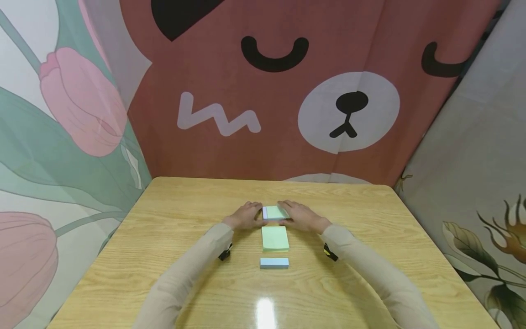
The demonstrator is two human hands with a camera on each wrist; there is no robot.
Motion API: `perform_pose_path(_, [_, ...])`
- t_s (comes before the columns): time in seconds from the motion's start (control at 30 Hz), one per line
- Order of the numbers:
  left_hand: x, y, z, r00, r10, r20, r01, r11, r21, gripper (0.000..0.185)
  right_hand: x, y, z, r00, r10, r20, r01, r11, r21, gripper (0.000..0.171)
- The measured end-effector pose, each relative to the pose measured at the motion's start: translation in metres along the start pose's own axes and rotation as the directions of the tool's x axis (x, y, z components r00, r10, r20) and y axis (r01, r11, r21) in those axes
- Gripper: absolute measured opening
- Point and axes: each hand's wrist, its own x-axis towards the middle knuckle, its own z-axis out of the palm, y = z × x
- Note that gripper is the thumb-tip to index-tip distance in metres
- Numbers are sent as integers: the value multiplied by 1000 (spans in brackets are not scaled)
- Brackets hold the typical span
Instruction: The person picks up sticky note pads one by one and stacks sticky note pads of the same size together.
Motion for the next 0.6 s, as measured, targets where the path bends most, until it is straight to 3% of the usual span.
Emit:
perform_pose_path(0.27, [1,-9,-1,998,56,0,-56,997,50,70,-3,7,-6,997,61,56,-60,998,-14,86])
perform_pose_path(0.6, [1,-16,2,998,41,41,-42,999,29,68,-12,14,-11,992,73,107,-72,997,-16,85])
